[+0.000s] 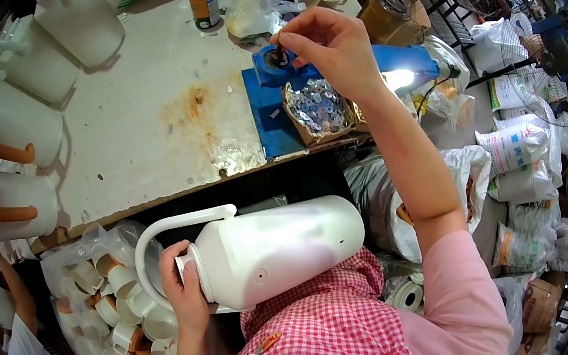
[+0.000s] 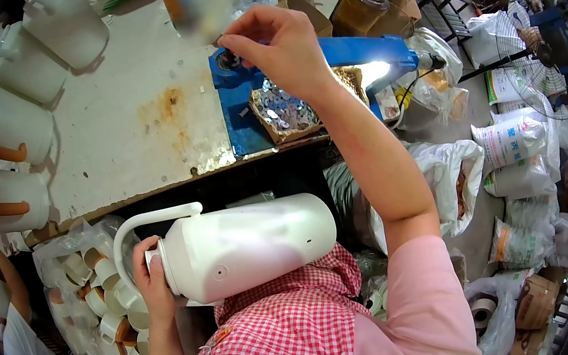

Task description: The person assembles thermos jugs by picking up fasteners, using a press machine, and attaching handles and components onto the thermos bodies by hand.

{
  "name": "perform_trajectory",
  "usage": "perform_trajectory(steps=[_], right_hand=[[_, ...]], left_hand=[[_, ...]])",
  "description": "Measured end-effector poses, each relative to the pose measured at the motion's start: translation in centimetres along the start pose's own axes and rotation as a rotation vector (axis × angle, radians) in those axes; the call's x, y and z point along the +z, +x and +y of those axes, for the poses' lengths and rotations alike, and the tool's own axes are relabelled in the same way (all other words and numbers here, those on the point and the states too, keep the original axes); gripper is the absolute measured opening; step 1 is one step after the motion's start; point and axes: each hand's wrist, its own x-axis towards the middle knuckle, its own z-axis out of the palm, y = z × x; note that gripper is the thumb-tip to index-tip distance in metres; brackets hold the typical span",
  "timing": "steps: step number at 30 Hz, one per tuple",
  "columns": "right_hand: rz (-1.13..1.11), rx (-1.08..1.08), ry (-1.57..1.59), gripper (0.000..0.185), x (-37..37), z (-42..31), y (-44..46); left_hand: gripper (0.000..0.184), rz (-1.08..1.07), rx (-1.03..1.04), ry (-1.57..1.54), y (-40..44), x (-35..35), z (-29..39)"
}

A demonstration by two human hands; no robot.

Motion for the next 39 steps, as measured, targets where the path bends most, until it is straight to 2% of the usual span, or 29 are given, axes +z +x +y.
perform_trajectory(steps=[3, 5, 7, 9, 10, 12, 13, 15, 18, 23, 26, 27, 28, 29, 31, 33, 34, 35, 37, 39], right_hand=[[-0.03, -0.023, -0.135, 0.015, -0.2, -0.2, -0.6], [0.089, -0.066, -0.037, 0.016, 0.0, -1.2, -1.7], [0.162, -0.008, -0.006, 0.019, -1.1, -1.3, -5.1], [-0.042, 0.379, -0.033, 0.018, -3.0, 0.4, -8.3], [-0.049, 0.379, -0.036, 0.018, -3.1, 2.3, -8.6], [-0.078, 0.221, -0.528, 0.014, -3.4, 6.2, -9.7], [-0.039, 0.194, -0.671, 0.013, -2.8, 6.8, -9.4], [-0.059, -0.025, -0.819, 0.014, -2.2, 8.2, -8.5], [-0.161, 0.015, -0.957, 0.015, -1.9, 8.6, -7.7], [-0.11, -0.096, -0.936, 0.014, -2.0, 10.0, -7.9], [-0.008, -0.123, -0.873, 0.014, -2.4, 11.0, -8.6], [0.011, -0.082, -0.744, 0.016, -2.4, 10.7, -8.7], [0.04, -0.151, -0.758, 0.018, -2.6, 10.4, -9.3], [0.019, -0.01, -0.715, 0.019, -2.8, 9.9, -9.4], [0.08, -0.05, -0.709, 0.016, -3.0, 8.3, -10.4], [0.095, -0.042, -0.618, 0.009, -2.7, 5.4, -11.7], [0.145, -0.144, -0.524, 0.007, -2.2, 3.7, -11.8], [0.145, -0.228, -0.451, 0.014, -2.0, 2.3, -11.2], [0.233, -0.366, -0.261, 0.013, -1.1, 1.1, -9.2], [0.241, -0.475, -0.223, 0.015, -0.3, 0.5, -5.9]], left_hand=[[0.029, -0.001, 0.0, 0.013, -0.2, 0.0, 0.1], [0.031, -0.01, -0.011, 0.001, 0.1, -0.2, -0.1], [0.035, -0.013, -0.014, 0.023, 0.0, -0.3, 0.2], [0.037, -0.01, 0.018, 0.003, -0.1, -0.3, 0.5], [0.037, -0.005, 0.015, -0.003, 0.0, -0.1, 0.5], [0.038, -0.045, -0.009, -0.021, 0.2, -0.3, 0.5], [0.038, -0.054, -0.012, -0.015, 0.1, -0.3, 0.6], [0.037, -0.043, -0.032, -0.023, 0.4, -0.1, 0.6], [0.036, -0.018, -0.035, -0.025, 0.2, -0.1, 0.5], [0.034, 0.003, -0.029, -0.035, 0.0, 0.0, 0.5], [0.035, -0.019, -0.024, 0.019, 0.1, -0.4, 0.2], [0.035, -0.019, -0.023, 0.023, 0.3, -0.3, 0.1], [0.035, -0.022, -0.069, -0.004, 0.0, -0.4, 0.3], [0.037, -0.028, -0.133, -0.102, 0.1, -0.2, 0.4], [0.043, -0.052, -0.083, -0.126, 0.3, -0.4, 0.1], [0.053, -0.061, 0.126, 0.079, 0.3, -0.9, 0.3], [0.061, -0.051, 0.133, 0.09, 0.1, -1.0, 0.1], [0.056, -0.042, 0.124, 0.031, 0.1, -0.8, -0.4], [0.051, -0.04, 0.128, 0.029, 0.2, -0.3, 0.0], [0.045, -0.032, 0.147, 0.019, 0.4, 0.1, 0.5]])
